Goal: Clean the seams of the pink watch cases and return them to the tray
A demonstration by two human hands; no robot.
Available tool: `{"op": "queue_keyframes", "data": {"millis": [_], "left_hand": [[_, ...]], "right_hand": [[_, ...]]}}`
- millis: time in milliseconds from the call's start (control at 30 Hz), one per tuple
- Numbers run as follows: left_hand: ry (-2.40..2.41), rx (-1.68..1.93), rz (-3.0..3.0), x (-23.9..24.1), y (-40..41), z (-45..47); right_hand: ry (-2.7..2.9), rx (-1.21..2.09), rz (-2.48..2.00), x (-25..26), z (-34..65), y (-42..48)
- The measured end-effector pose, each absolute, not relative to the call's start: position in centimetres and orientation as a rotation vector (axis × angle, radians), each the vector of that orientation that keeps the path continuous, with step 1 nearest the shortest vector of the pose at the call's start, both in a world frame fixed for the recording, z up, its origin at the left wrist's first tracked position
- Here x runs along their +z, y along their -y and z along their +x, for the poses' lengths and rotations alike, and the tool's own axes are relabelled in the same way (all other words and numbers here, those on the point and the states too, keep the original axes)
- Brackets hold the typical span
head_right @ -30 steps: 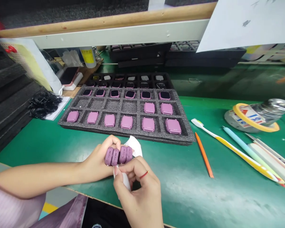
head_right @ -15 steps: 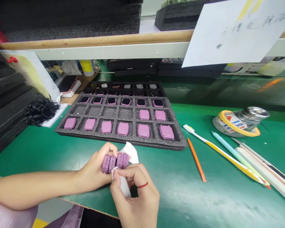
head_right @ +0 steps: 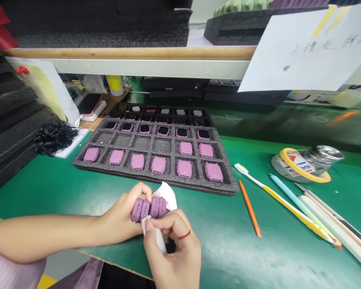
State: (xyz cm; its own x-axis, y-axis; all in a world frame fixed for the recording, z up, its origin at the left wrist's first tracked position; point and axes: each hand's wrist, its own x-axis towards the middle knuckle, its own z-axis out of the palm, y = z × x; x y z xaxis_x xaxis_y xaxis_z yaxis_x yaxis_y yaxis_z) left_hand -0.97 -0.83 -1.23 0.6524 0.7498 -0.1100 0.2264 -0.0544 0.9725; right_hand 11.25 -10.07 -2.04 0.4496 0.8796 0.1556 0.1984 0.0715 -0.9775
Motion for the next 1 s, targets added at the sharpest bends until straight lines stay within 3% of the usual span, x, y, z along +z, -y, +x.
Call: {"op": "queue_keyframes", "data": {"millis": [200, 767, 1000], "left_hand": [[-0.829, 0.523, 1.608, -1.5, 0.8, -1.0], [-0.875, 0.523, 1.623, -1.0, 0.8, -0.7], [-0.888, 0.500, 1.442, -0.7, 0.3, -0.6]], "right_hand": [[1.332, 0.624, -1.460, -2.0, 12.4, 10.0], [1.330, 0.464, -1.401, -1.5, 12.9, 10.5], [1.257, -0.119, -2.023, -1.9, 25.8, 10.0]]}}
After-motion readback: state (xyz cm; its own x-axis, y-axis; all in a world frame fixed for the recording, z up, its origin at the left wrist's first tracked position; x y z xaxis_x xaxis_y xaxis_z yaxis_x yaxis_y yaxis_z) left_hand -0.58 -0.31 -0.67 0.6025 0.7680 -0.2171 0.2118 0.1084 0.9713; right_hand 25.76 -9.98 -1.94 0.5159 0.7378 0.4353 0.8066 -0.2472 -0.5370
